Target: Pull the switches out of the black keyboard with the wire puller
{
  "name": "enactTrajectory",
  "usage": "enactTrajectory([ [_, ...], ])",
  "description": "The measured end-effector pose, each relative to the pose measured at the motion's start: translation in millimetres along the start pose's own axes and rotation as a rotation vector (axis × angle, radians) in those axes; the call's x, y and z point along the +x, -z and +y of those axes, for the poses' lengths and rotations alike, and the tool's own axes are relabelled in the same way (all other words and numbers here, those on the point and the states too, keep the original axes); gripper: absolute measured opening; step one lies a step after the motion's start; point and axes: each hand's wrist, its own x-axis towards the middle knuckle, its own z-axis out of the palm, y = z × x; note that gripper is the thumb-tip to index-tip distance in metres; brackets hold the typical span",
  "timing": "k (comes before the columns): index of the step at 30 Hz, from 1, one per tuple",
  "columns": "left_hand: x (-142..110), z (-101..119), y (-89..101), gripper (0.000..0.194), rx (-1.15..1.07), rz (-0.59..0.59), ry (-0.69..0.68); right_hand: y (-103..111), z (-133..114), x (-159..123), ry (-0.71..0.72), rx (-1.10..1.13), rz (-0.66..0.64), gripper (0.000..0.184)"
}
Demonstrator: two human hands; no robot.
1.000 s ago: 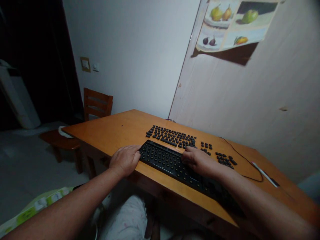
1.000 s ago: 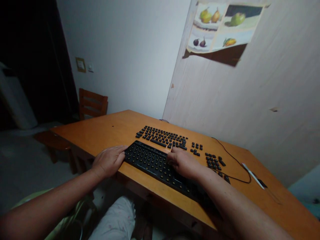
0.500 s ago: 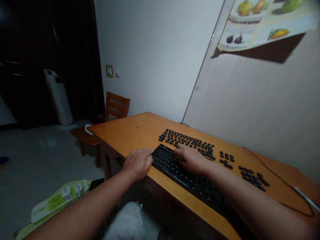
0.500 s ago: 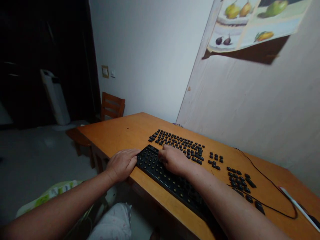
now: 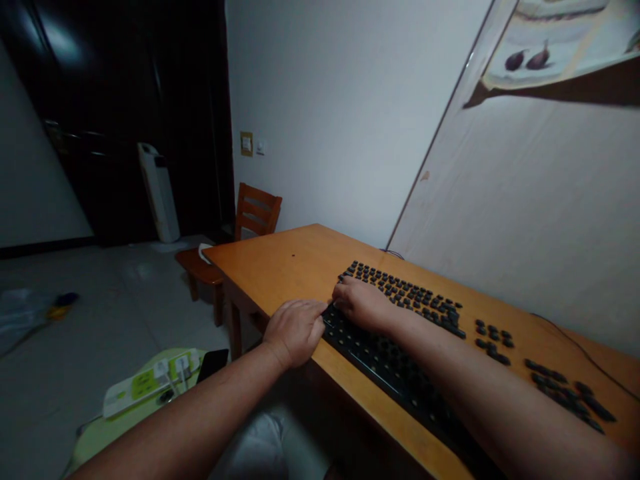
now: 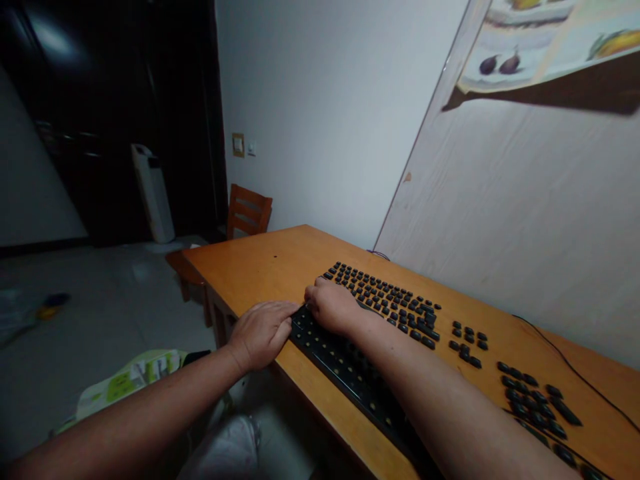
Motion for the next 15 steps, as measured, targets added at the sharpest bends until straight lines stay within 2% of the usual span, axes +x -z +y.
enactTrajectory([
  [7,0,-1,-0.9,0.040,0.010,0.004,-0.016,8,-10,3,0.021,0.003,-0.030,0.020],
  [15,1,-2,-1.9,0.040,0.027,0.003,-0.023,15,-17,-11,-0.004,-0.121,-0.123,0.026],
])
